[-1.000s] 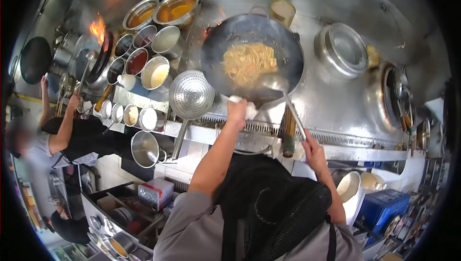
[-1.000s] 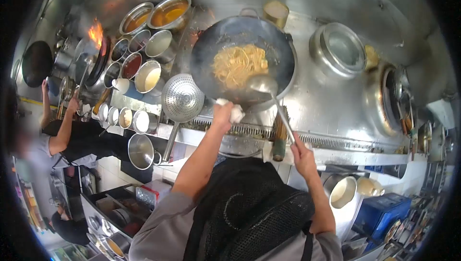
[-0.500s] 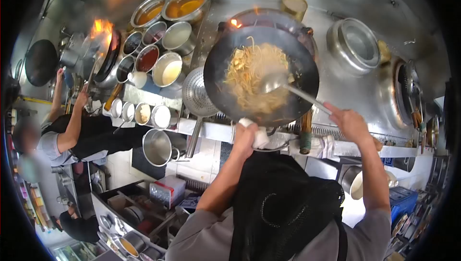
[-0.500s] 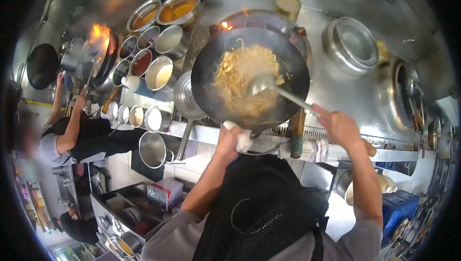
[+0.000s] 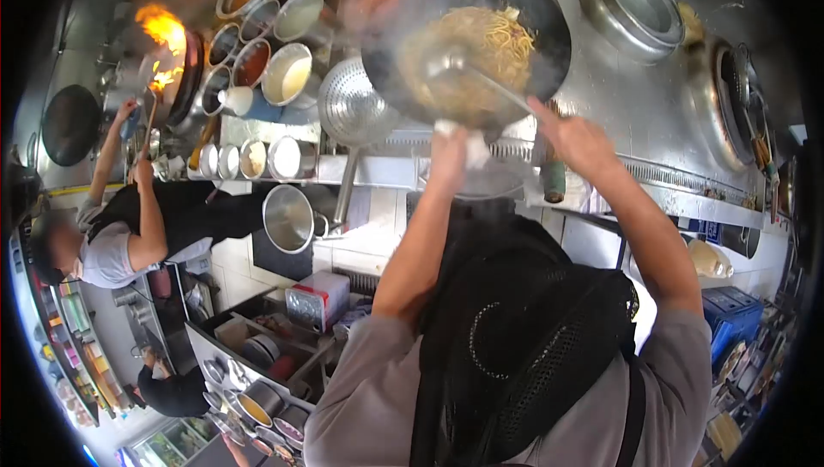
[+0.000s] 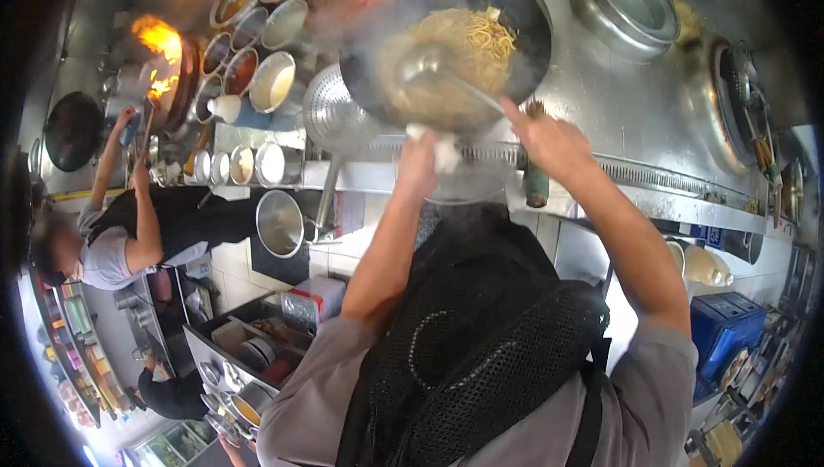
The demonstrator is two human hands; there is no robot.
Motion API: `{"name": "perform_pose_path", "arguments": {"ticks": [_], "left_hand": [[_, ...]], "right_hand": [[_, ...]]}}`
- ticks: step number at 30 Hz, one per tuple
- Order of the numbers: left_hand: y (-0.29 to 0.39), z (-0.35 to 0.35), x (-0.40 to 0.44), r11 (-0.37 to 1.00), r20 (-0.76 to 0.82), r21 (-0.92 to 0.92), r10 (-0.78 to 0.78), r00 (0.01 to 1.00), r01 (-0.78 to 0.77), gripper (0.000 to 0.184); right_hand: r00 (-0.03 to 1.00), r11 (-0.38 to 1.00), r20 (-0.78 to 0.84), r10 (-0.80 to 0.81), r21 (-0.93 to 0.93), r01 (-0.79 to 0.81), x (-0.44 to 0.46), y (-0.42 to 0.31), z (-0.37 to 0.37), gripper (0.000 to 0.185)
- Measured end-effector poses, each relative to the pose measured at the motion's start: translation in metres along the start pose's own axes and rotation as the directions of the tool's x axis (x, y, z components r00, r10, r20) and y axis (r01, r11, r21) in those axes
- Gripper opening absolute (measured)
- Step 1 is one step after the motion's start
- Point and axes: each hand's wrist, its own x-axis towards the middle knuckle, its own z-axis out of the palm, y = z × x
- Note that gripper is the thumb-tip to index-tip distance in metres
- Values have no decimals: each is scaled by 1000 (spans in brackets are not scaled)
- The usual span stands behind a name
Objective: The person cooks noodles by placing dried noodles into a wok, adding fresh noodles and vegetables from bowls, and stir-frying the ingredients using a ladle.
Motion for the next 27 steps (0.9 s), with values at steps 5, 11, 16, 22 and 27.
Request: {"name": "perform_pose_path", "arguments": {"ticks": [5,11,16,22,27], "left_hand": [[102,19,-67,885,-211,-437,75,975,-163,36],[57,4,-1,986,-134,74,161,978,-152,33],[78,11,-39,936,-250,-349,-145,957,51,27],[76,26,-59,917,-390,-295,140,910,-268,33],[109,-16,1,937,56,348,-4,998,-16,47]], "right_hand": [[981,998,185,51,-57,-41,-18,53,-59,51],[998,1000,56,8,-24,-7,-1,26,-7,48],[997,998,47,63,9,-64,1,36,-29,49],[995,1000,100,2,25,-4,-11,38,-49,49],[995,999,86,51,8,-52,24,19,0,49]]}}
